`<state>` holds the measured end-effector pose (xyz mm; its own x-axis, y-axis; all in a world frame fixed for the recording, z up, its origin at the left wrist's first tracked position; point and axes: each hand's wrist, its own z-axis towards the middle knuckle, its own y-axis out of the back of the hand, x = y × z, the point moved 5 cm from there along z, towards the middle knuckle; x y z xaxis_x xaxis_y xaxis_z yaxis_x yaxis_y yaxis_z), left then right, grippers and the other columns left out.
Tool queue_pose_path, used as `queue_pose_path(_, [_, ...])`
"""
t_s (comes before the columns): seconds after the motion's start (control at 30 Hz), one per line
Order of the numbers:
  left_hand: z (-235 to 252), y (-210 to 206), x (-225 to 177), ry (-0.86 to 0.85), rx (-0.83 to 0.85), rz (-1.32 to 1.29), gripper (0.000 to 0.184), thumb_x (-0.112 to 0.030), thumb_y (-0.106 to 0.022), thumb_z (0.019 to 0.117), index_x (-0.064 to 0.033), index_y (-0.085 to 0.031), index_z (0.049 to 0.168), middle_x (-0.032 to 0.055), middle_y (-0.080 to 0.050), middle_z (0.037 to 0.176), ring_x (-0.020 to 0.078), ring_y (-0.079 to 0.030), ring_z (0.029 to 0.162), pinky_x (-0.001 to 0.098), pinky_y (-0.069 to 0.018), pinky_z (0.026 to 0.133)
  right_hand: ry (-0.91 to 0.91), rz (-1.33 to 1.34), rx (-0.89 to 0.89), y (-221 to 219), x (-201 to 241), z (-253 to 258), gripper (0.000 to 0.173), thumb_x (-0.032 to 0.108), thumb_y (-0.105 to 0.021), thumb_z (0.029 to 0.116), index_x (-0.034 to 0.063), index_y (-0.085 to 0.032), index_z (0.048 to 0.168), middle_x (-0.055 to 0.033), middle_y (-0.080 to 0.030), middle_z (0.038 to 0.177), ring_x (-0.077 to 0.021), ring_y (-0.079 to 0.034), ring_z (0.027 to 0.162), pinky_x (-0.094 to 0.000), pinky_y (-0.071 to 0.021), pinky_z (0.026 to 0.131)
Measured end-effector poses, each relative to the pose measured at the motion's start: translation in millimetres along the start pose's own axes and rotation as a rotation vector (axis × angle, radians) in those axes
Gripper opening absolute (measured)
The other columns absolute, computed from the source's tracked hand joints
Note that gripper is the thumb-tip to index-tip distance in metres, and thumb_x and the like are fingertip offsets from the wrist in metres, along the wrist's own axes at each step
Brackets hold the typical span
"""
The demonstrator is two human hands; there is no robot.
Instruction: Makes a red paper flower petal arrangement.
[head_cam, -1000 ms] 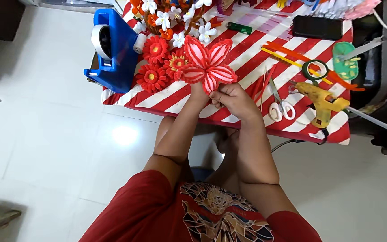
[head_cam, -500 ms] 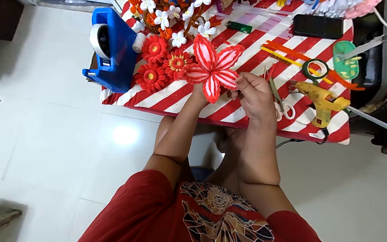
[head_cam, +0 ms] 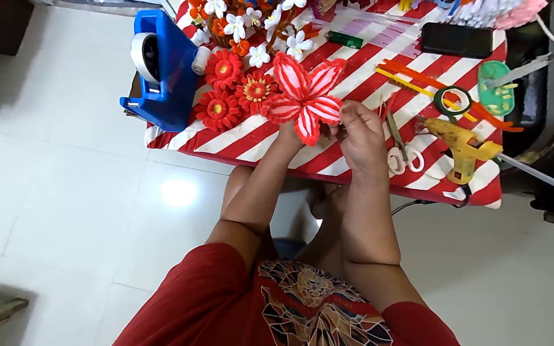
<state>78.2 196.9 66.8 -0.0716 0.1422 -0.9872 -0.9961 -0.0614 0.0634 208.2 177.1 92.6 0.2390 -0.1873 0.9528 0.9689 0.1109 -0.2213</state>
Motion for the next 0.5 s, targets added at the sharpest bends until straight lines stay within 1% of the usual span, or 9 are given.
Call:
queue_pose_path(0.07, [1.7, 4.0, 0.7, -0.051, -0.047, -0.034, 0.021, 0.004, -0.053, 0.0969, 0.0114, -0.058, 0.116, 0.0109, -0.063, 0.105, 0.0005, -0.057, 0.1, 0.0137, -0.0448, 0.091, -0.076, -0.086, 0.038, -4.2, -4.2, 0.0, 0.032, 0.023, -0.036, 0.1101, 0.0206, -0.062, 0.091, 0.0155, -0.063, 0.076, 0.0041, -0.06, 0.068, -0.0164, -0.0526, 0.065])
queue_pose_path(0.1, [1.7, 6.4, -0.8, -0.133, -0.066, 0.07, 0.024, 0.002, -0.056, 0.0948, 0.0136, -0.06, 0.116, 0.0146, -0.065, 0.107, 0.003, -0.059, 0.103, 0.0151, -0.0449, 0.092, -0.108, -0.123, 0.079, -7.3, -6.1, -0.5, 0.035, 0.026, -0.035, 0.1103, 0.0198, -0.061, 0.09, 0.0153, -0.063, 0.074, 0.0039, -0.059, 0.067, -0.0168, -0.0526, 0.065])
queue_pose_path(0.2, [0.5, 9.8, -1.9, -0.223, -0.038, 0.291, 0.033, -0.005, -0.063, 0.0922, 0.0141, -0.063, 0.119, 0.0236, -0.068, 0.114, 0.014, -0.062, 0.111, 0.0235, -0.0446, 0.098, -0.169, -0.156, 0.22, -18.1, -9.1, -4.1, 0.028, 0.024, -0.048, 0.1048, 0.0169, -0.063, 0.082, 0.014, -0.062, 0.069, 0.0038, -0.059, 0.062, -0.017, -0.053, 0.061])
queue_pose_path(0.27, [0.0, 9.8, -0.6, -0.165, -0.017, 0.251, 0.031, -0.004, -0.06, 0.0944, 0.0125, -0.062, 0.12, 0.0187, -0.067, 0.113, 0.0075, -0.06, 0.108, 0.0187, -0.0442, 0.096, -0.17, -0.128, 0.271, -22.6, -9.8, -4.7, 0.023, 0.016, -0.053, 0.1029, 0.0138, -0.063, 0.082, 0.0117, -0.062, 0.069, 0.0028, -0.059, 0.062, -0.0164, -0.0531, 0.06])
queue_pose_path(0.3, [0.6, 8.9, -0.7, -0.146, -0.013, 0.271, 0.029, -0.005, -0.059, 0.0961, 0.0113, -0.061, 0.12, 0.0167, -0.066, 0.112, 0.007, -0.059, 0.108, 0.0181, -0.0445, 0.096, -0.161, -0.123, 0.265, -22.7, -8.8, -4.4, 0.023, 0.014, -0.053, 0.1029, 0.0133, -0.063, 0.082, 0.0115, -0.062, 0.069, 0.0028, -0.059, 0.061, -0.0161, -0.0532, 0.06])
queue_pose_path(0.37, [1.7, 4.9, -8.1, -0.28, -0.054, 0.517, 0.03, -0.008, -0.063, 0.0946, 0.0102, -0.067, 0.118, 0.0242, -0.07, 0.115, 0.0255, -0.065, 0.115, 0.0338, -0.0464, 0.101, -0.134, -0.124, 0.21, -18.4, -5.7, -2.9, 0.023, 0.012, -0.052, 0.1032, 0.0137, -0.062, 0.083, 0.0122, -0.06, 0.068, 0.003, -0.058, 0.061, -0.0163, -0.0524, 0.06])
queue_pose_path(0.4, [3.5, 1.0, -14.3, -0.359, -0.073, 0.639, 0.027, -0.009, -0.065, 0.0933, 0.0089, -0.069, 0.113, 0.0266, -0.071, 0.112, 0.0342, -0.068, 0.111, 0.0428, -0.0486, 0.098, -0.12, -0.136, 0.157, -13.9, -3.7, -1.9, 0.022, 0.012, -0.051, 0.1034, 0.0144, -0.063, 0.085, 0.0133, -0.061, 0.069, 0.004, -0.058, 0.061, -0.0158, -0.0525, 0.06])
queue_pose_path(0.43, [6.5, -3.0, -18.2, -0.41, -0.074, 0.695, 0.025, -0.011, -0.066, 0.0929, 0.0072, -0.07, 0.109, 0.0267, -0.072, 0.107, 0.0371, -0.069, 0.106, 0.0468, -0.0494, 0.093, -0.104, -0.158, 0.099, -8.3, -1.4, -0.8, 0.021, 0.012, -0.049, 0.1037, 0.0147, -0.063, 0.087, 0.0143, -0.061, 0.07, 0.0047, -0.058, 0.062, -0.0157, -0.0524, 0.061])
queue_pose_path(0.5, [15.8, -7.3, -13.8, -0.451, -0.05, 0.509, 0.022, -0.012, -0.07, 0.0899, 0.0054, -0.071, 0.104, 0.0206, -0.072, 0.097, 0.0264, -0.069, 0.096, 0.0384, -0.0518, 0.087, -0.064, -0.228, -0.026, 5.5, 3.1, 1.5, 0.02, 0.012, -0.049, 0.104, 0.0139, -0.062, 0.089, 0.0142, -0.06, 0.072, 0.0042, -0.058, 0.063, -0.0169, -0.053, 0.062])
